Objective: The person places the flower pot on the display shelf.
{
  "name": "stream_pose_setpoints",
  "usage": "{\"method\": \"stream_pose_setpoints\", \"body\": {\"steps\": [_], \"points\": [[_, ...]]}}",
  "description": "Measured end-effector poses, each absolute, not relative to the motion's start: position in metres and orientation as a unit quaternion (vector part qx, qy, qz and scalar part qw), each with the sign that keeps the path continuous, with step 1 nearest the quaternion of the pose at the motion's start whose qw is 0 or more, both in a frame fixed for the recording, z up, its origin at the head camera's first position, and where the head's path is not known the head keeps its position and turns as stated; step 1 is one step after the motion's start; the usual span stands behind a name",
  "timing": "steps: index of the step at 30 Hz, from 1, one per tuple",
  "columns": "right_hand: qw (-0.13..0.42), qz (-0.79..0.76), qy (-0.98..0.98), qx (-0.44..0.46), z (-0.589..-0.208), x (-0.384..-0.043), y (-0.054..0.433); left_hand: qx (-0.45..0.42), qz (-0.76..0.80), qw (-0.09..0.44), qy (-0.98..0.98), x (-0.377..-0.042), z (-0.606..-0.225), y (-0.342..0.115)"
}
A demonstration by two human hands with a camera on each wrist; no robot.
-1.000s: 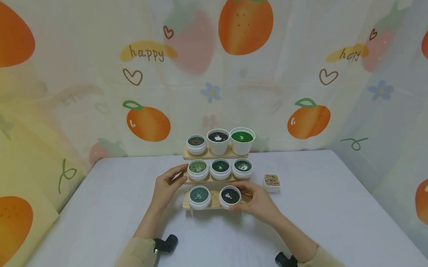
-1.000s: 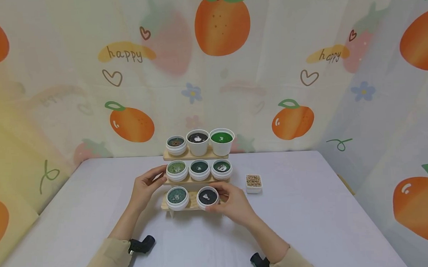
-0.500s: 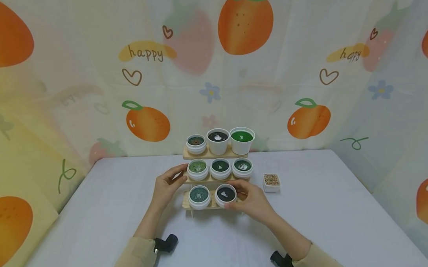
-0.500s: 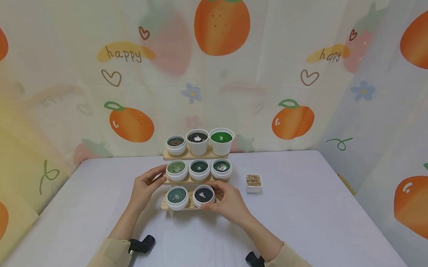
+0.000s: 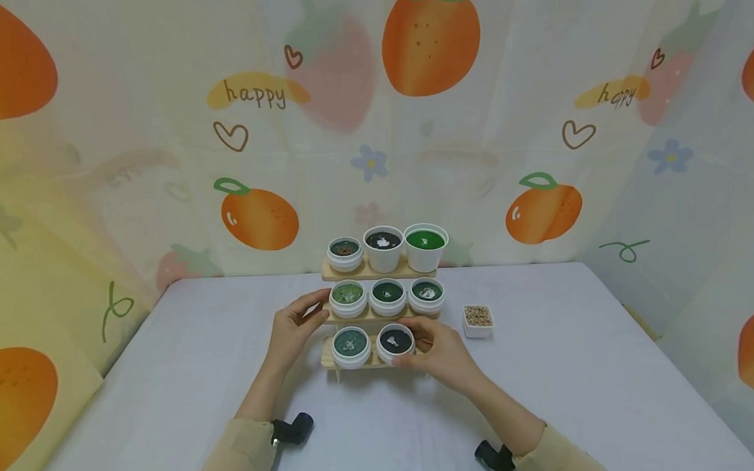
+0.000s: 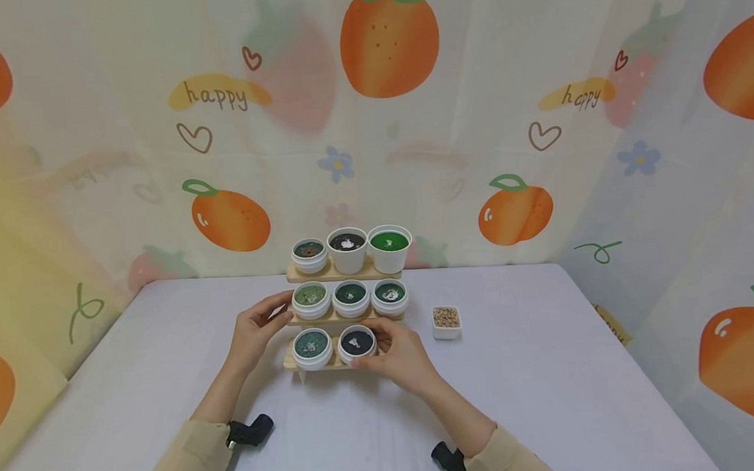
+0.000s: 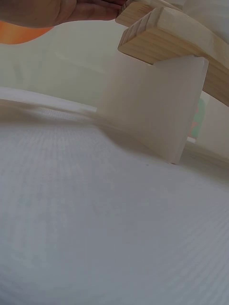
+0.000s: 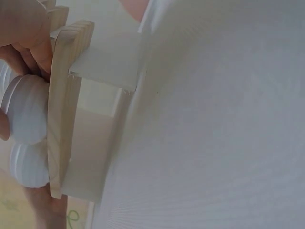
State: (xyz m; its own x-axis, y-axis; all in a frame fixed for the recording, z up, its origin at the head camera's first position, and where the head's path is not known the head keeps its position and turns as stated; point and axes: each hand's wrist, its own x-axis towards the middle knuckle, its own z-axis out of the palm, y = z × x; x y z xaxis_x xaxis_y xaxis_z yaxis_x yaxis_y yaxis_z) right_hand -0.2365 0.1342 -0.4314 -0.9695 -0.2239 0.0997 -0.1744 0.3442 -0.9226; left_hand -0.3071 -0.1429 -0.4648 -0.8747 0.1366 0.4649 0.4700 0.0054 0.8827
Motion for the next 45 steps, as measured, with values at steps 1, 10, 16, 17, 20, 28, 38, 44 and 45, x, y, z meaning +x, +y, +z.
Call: {"method": "stream_pose_setpoints", "body": {"steps": [1, 10, 16, 17, 20, 28, 38, 44, 45], "points": [[0.022, -0.56, 0.82, -0.12, -0.432, -0.237, 0.134, -0.217, -0.671, 0.124, -0.698, -0.307, -0.465, -0.143], [0.028, -0.561, 0.819, -0.114, -0.434, -0.238, 0.134, -0.211, -0.67, 0.121, -0.702, -0.307, -0.465, -0.143], [0.031, -0.56, 0.82, -0.118, -0.433, -0.238, 0.136, -0.206, -0.667, 0.119, -0.707, -0.307, -0.465, -0.143], [0.032, -0.56, 0.819, -0.12, -0.432, -0.238, 0.136, -0.205, -0.666, 0.119, -0.707, -0.307, -0.465, -0.143], [0.034, -0.559, 0.818, -0.132, -0.433, -0.238, 0.139, -0.207, -0.666, 0.119, -0.707, -0.307, -0.465, -0.143], [0.056, -0.58, 0.797, -0.16, -0.432, -0.238, 0.149, -0.214, -0.669, 0.124, -0.701, -0.308, -0.466, -0.143], [0.059, -0.558, 0.809, -0.174, -0.429, -0.236, 0.168, -0.215, -0.671, 0.127, -0.698, -0.308, -0.465, -0.143], [0.062, -0.546, 0.813, -0.193, -0.424, -0.236, 0.183, -0.217, -0.67, 0.127, -0.698, -0.308, -0.465, -0.143], [0.062, -0.545, 0.812, -0.197, -0.423, -0.236, 0.185, -0.217, -0.671, 0.126, -0.697, -0.308, -0.465, -0.143]]}}
